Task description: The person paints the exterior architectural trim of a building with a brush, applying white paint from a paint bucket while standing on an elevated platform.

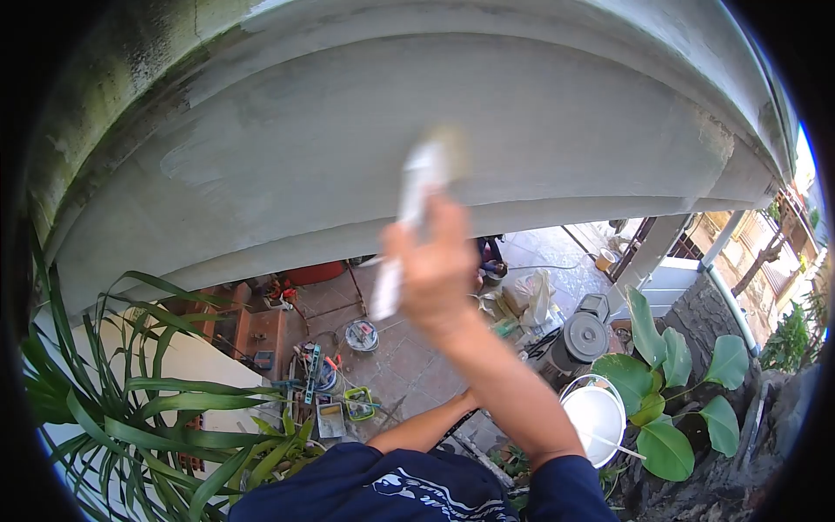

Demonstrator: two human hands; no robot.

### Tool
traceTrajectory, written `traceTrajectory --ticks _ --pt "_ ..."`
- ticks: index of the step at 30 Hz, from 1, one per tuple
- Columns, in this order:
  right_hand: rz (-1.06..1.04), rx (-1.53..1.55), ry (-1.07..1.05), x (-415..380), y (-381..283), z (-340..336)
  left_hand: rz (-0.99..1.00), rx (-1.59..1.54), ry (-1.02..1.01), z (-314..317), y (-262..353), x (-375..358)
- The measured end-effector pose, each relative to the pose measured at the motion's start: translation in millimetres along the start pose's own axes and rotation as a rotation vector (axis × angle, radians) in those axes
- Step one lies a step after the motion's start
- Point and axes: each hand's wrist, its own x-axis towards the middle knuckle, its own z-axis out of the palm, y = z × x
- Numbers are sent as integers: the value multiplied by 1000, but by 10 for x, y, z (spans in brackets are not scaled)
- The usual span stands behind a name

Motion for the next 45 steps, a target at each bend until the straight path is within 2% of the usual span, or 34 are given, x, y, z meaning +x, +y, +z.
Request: traceTrajectory --ticks 2,5,7,10,11,12,16,19,20,22,24,26,27,28,29,30,32,34,35,37,38,39,40,42,44,45 --pt "21 190 -174 85 -764 210 11 -26 9 48 -58 6" --pt "-65 608 -208 185 -1306 498 11 -43 6 33 -62 14" --pt "-154 811 -234 221 -1264 604 6 -41 1 53 -69 -30" --pt "84 1065 -267 163 -584 504 23 -24 12 52 -47 -34" --pt "218 1039 -251 114 -304 330 38 -11 22 45 -56 -26" --pt "227 930 -194 1 -8 169 55 4 28 24 -15 -2" --pt "528 406 0 -503 1136 -855 -83 -61 -68 -111 143 -50" --pt "565 -70 210 -706 1729 -1294 -55 -54 -59 -84 200 18" --pt "496 -158 181 -766 1789 -1308 -57 -63 -65 -86 221 -13" --pt "354 -327 127 -648 1685 -1204 -94 -66 -88 -119 239 -10" --pt "205 -179 100 -557 1251 -732 -170 -58 -140 -124 237 -21" --pt "205 -37 24 -499 409 -268 -326 -472 -160 60 -559 -62" --pt "182 32 -4 -526 22 -45 -282 -475 -156 113 -667 -57" --pt "205 268 -102 -492 -348 77 -201 -348 -142 75 -551 -67" --pt "110 412 -198 -450 -630 109 -118 -234 -124 48 -445 -84" --pt "52 549 -201 -485 -821 261 -78 -181 -116 2 -236 -78" --pt "21 805 -353 -330 -908 297 -42 -114 -101 -20 -187 -94" --pt "-61 862 -316 -277 -632 336 -20 -73 -96 -24 -230 -74" --pt "-24 823 -291 -300 -340 274 -7 -48 -94 -36 -237 -46" --pt "207 832 -220 -372 364 -48 -12 6 -109 -66 -129 -18" --pt "259 667 -121 -430 673 -274 -34 39 -122 -116 -35 -5" --pt "426 649 -36 -521 943 -524 -59 -12 -113 -159 119 23" --pt "440 432 7 -551 1284 -842 -90 -65 -107 -164 272 -16" --pt "464 60 181 -545 1855 -1325 -33 -42 -63 -141 219 -37" --pt "636 -36 378 -350 2140 -1611 10 -36 -37 -93 210 9" --pt "519 -154 357 -216 2190 -1628 16 -41 -32 -62 210 20"
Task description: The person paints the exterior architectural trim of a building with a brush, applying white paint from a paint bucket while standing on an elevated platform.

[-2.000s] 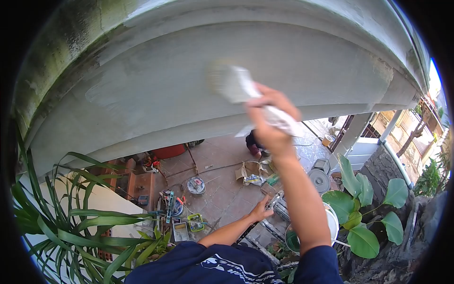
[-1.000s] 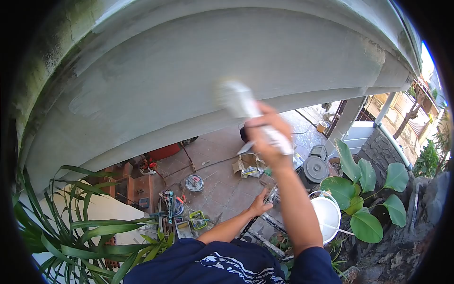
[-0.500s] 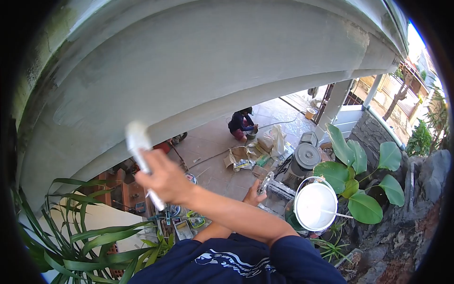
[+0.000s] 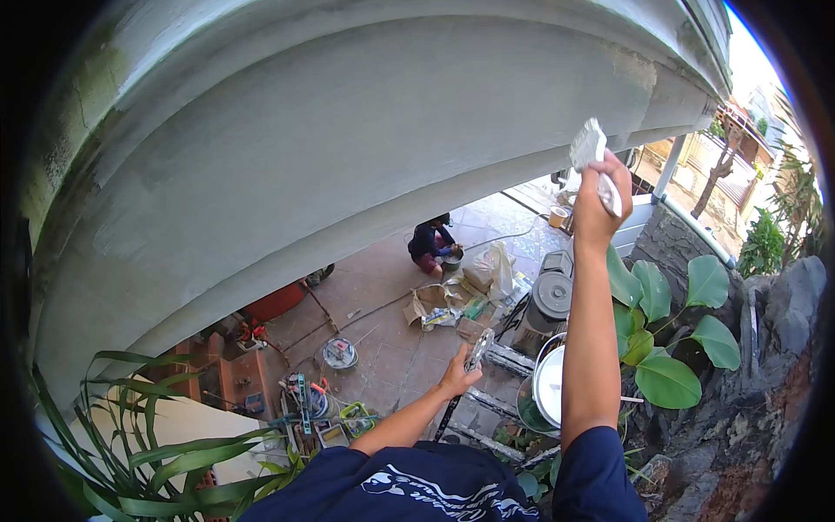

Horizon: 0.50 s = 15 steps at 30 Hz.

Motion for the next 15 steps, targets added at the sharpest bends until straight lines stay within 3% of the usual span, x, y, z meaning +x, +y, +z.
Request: traceTrajectory --ticks 2,3,4,5,8,10,12,15 --pt "-227 -97 15 155 -261 229 2 7 1 -20 -18 -22" --pt "-237 -12 1 121 -558 458 -72 5 -37 -34 5 -54" --pt "-415 55 -40 54 -966 653 -142 7 -74 -69 51 -30" --pt "-466 58 -96 -146 -1384 822 -212 8 -108 -90 72 -19" --pt "-532 355 -280 -871 -2470 1103 12 4 -20 34 -325 -24" --pt "-557 632 -349 -1278 -2951 1293 17 10 -24 45 -345 -53" --pt "-470 904 -546 -1367 -3156 1319 30 21 -31 55 -343 -68" --pt "-401 1096 -610 -1076 -2853 1422 81 51 -23 57 -386 -76"
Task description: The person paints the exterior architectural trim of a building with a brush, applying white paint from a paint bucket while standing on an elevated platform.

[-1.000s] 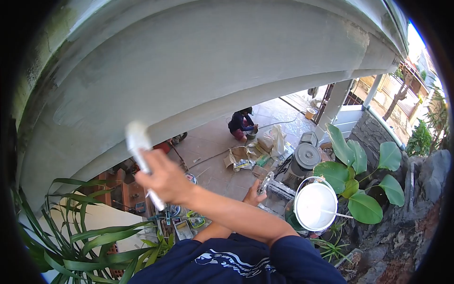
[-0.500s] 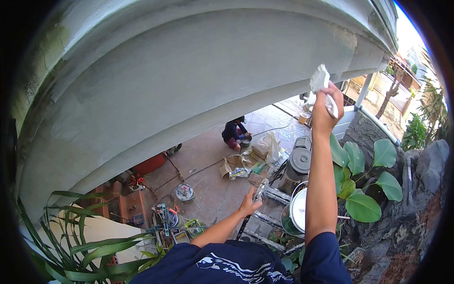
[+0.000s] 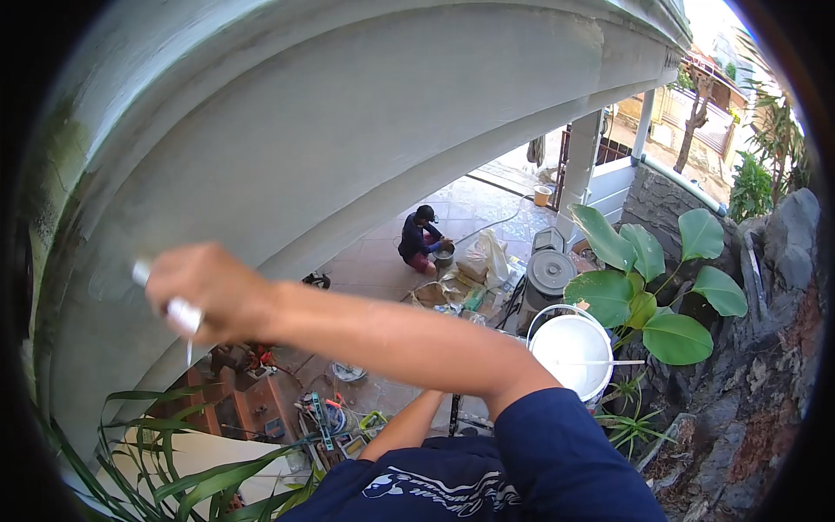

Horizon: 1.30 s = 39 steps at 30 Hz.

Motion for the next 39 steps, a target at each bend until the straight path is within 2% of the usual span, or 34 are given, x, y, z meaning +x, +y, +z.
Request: traceTrajectory --ticks 2,4,6,8,11,12,13,16,18,23,26,28,31,32,34,35,37,39 --pt "235 79 150 -40 231 -680 -25 1 -10 -44 14 3" --pt "324 -153 257 -85 171 -1567 -185 -41 -33 -145 252 62" --pt "519 -171 436 -187 18 -2428 -177 -66 -44 -137 335 48" --pt "488 -465 555 -342 -22 -3206 -186 -61 -47 -147 332 72" --pt "343 -1101 415 -449 -51 -3863 -135 -26 -42 -136 308 74" --pt "257 -1294 330 -375 -57 -3815 -125 -30 -34 -119 309 119" --pt "297 -1319 297 -349 -32 -3729 -127 -31 -28 -116 305 83" --pt "-31 -1474 -51 -197 91 -3251 -159 -15 -30 -130 304 70" --pt "-119 -1448 -134 -44 45 -2642 -199 -38 -63 -142 316 79" --pt "-263 -1207 -225 224 -144 -1212 -182 -48 -35 -150 377 78" --pt "-444 -1028 -126 291 -91 -577 -200 -50 -36 -121 366 43" --pt "-418 -815 -147 316 -172 -366 -223 -43 -55 -156 445 80" --pt "-310 -534 -240 347 -278 -468 -98 -38 -29 -137 278 49" --pt "-285 -397 -166 372 -226 -610 -59 -66 -26 -110 250 67" --pt "-239 -103 -6 378 -26 -975 -129 -131 -39 -106 267 66" --pt "-203 -114 95 314 128 -1263 -170 -158 -33 -120 275 60" --pt "56 -136 159 154 208 -1982 -165 -128 -48 -139 286 54" --pt "170 -342 245 -62 192 -2722 -176 -127 -57 -140 316 86"
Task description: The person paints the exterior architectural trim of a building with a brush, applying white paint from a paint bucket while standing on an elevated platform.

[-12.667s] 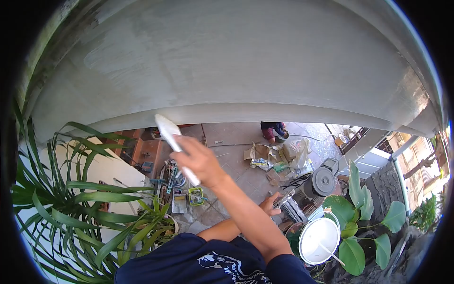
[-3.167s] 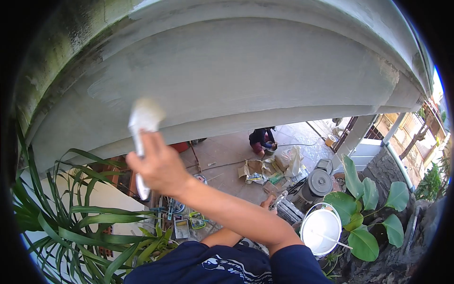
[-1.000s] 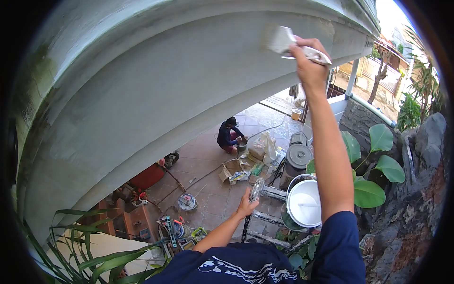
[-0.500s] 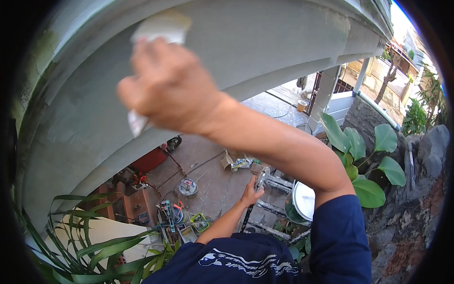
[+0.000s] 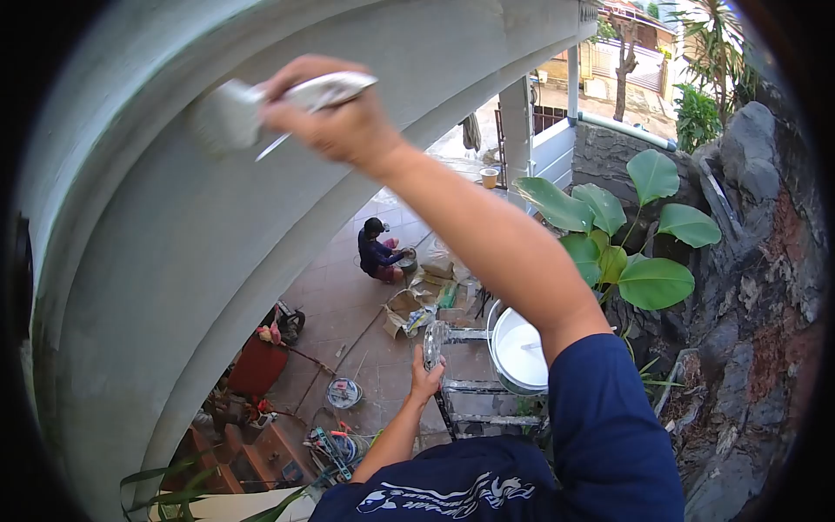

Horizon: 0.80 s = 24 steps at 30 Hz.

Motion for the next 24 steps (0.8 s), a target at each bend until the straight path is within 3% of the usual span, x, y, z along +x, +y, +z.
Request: traceTrajectory --ticks 1,5,6,9,15,22,24 --pt "258 141 72 -40 3 -333 -20 -13 -3 12 37 -20" --pt "244 -265 392 -92 512 -1718 -97 -19 -8 -8 46 -24" --pt "207 -510 440 -78 662 -2029 -88 -32 -7 8 50 16" --pt "170 -702 631 38 1112 -2789 -98 -73 -1 0 62 -27" --pt "125 -935 632 274 1399 -3184 -138 -130 8 6 135 -50" --pt "155 -1009 595 592 1870 -3784 -172 -155 22 4 78 -67" --pt "238 -861 535 708 1930 -3866 -189 -173 36 20 103 -63"
